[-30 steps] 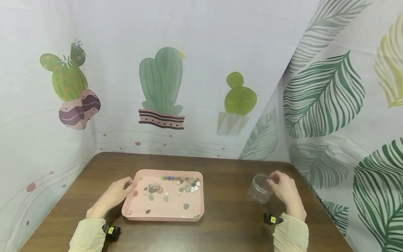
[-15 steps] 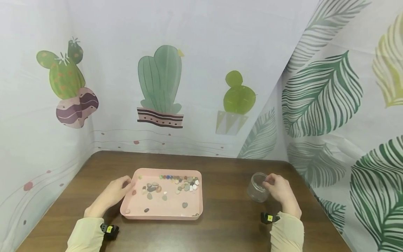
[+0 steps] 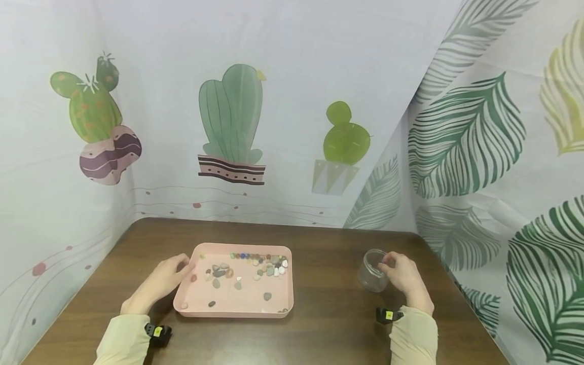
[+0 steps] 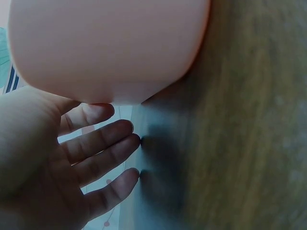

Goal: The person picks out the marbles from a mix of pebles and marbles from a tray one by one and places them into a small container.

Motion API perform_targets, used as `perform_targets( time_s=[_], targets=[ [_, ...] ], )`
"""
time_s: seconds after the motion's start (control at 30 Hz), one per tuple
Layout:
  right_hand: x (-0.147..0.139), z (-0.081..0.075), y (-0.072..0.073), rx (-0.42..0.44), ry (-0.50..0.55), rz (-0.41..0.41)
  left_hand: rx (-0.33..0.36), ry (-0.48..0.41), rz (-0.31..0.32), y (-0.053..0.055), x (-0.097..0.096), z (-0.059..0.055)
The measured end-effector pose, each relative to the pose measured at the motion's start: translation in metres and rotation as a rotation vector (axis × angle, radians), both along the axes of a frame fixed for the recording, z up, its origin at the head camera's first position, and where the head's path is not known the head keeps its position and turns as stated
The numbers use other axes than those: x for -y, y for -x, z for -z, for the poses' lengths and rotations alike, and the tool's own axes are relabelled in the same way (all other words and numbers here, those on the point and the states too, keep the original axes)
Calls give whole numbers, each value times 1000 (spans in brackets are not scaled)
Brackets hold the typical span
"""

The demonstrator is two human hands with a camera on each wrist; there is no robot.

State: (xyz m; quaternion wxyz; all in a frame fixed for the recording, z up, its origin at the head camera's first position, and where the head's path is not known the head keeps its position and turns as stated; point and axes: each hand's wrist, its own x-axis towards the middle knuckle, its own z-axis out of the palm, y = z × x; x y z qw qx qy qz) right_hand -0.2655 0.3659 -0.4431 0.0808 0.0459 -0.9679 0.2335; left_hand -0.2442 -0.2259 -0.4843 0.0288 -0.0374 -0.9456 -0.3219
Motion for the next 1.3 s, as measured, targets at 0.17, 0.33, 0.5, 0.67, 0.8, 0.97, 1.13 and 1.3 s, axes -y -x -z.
perform_targets(
  time_s=[0.17,0.33,0.5,0.67,0.8,0.97,1.13,1.3],
  targets=[
    [-1,1,1,18,-1,7,7,0,-1,0,0,0],
    [0,-1,1,9,-3,0,12,-3,-5,1,0,1],
    [2,-11,-2,-2,-9,-9,12,-1,-8,2,0,1],
    [10,-26,-7,-87,-13,-32,6,-4,-3,2,-1,1],
    [20,-39,-12,-156,-14,-61,11,0,-8,3,0,3],
    [40,-56,-19,-124,0,-116,8,5,-1,2,2,1],
    [71,-67,-21,-120,15,-199,4,3,-2,2,3,0],
    [102,-57,-19,-197,-67,-325,-6,6,-2,2,1,3]
  ],
)
